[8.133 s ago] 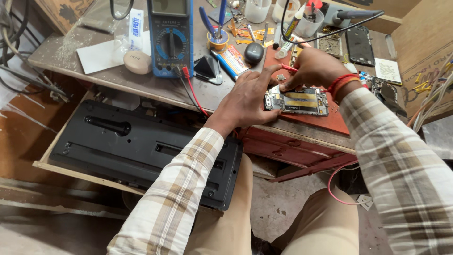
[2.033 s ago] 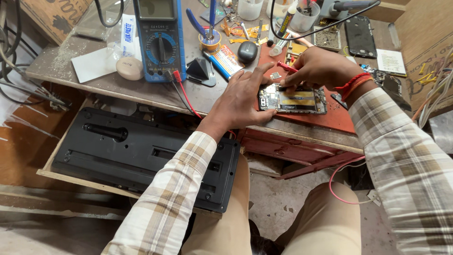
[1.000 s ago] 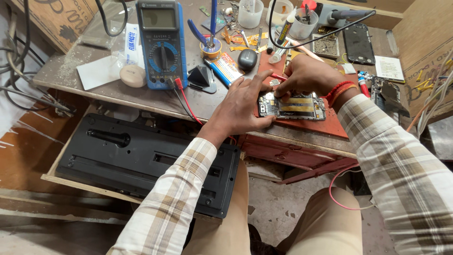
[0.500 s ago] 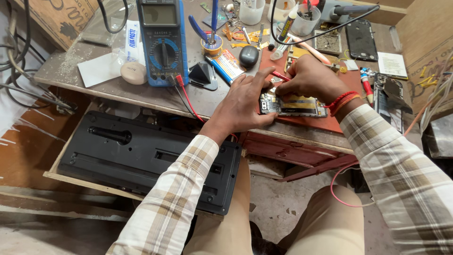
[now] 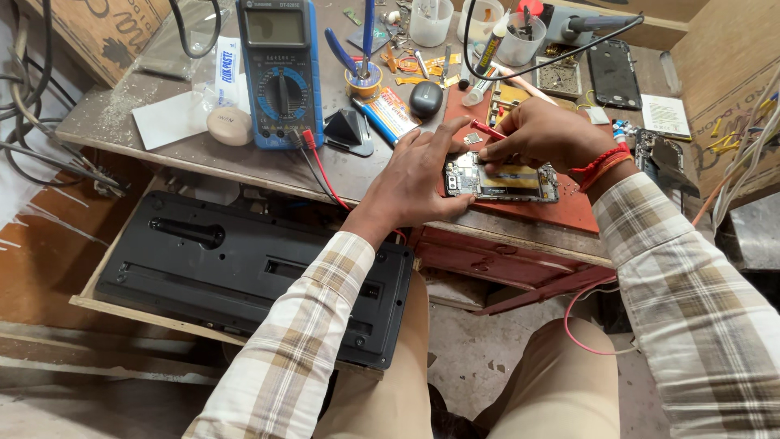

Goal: The person uses a multimeter probe to test points on a disassembled mobile phone motherboard. They hold the board steady with one hand while probing various components with the other. The person also briefly handles a small rectangular component and a utility knife.

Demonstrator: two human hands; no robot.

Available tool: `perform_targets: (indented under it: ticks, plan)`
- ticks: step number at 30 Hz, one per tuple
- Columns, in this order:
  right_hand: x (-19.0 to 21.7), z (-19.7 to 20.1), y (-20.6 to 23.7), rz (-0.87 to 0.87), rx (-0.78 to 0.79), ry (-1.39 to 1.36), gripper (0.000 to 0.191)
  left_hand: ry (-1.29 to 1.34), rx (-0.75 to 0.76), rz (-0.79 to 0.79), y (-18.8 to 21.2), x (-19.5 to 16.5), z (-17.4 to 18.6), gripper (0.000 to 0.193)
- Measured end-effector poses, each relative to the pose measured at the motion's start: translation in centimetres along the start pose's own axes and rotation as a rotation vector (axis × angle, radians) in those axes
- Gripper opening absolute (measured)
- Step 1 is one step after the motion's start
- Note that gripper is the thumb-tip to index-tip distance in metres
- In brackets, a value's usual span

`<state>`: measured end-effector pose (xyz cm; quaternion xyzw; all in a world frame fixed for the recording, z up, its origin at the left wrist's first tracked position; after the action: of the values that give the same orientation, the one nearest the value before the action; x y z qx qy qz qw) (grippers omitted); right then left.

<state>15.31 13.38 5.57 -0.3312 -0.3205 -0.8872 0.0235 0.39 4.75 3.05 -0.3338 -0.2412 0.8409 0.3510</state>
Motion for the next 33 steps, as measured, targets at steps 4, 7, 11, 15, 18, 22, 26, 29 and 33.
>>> perform_targets:
  ticks: [4,7,11,15,18,22,26,29,33]
  plan:
    - [0.1,0.1,0.1,0.044,-0.027,0.030,0.023,-0.001,-0.013,-0.014,0.0,-0.1,0.1,0.103]
    - [0.0,0.1,-0.4,0.037,-0.053,0.036,0.026,-0.005,-0.017,-0.014,0.0,-0.2,0.2,0.103]
    - [-0.2,0.2,-1.1,0.021,-0.074,0.086,0.029,-0.012,-0.003,0.002,0.0,-0.2,0.1,0.103]
    - [-0.2,0.3,-1.6,0.029,-0.090,0.126,0.029,-0.016,0.001,0.007,-0.1,-0.2,0.0,0.104]
    - [-0.3,0.3,-2.0,0.034,-0.084,0.104,0.028,-0.004,0.000,0.007,0.0,-0.1,0.0,0.102]
    - [0.1,0.2,-2.2,0.065,-0.087,0.145,0.028,-0.009,-0.016,-0.018,0.0,-0.2,0.1,0.102]
    - [0.3,0.3,-2.1,0.066,-0.103,0.171,0.028,-0.008,-0.014,-0.019,0.0,-0.2,0.0,0.102]
    - [0.6,0.3,-1.8,0.080,-0.118,0.165,0.027,-0.011,-0.019,-0.023,0.0,-0.3,0.1,0.104]
    - [1.1,0.0,-1.3,0.077,-0.111,0.141,0.025,-0.009,-0.009,-0.012,0.0,-0.2,0.1,0.104]
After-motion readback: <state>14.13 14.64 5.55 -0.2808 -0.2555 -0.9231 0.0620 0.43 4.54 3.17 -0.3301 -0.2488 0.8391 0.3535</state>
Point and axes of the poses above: each hand's wrist, its own y-axis away from the middle knuckle, its own z-axis out of the back of the hand, x = y × z, the point moved 7 cm from there along -y, towards the middle knuckle, and after that the axes turned 12 degrees about -z, right-handed, at the moved point
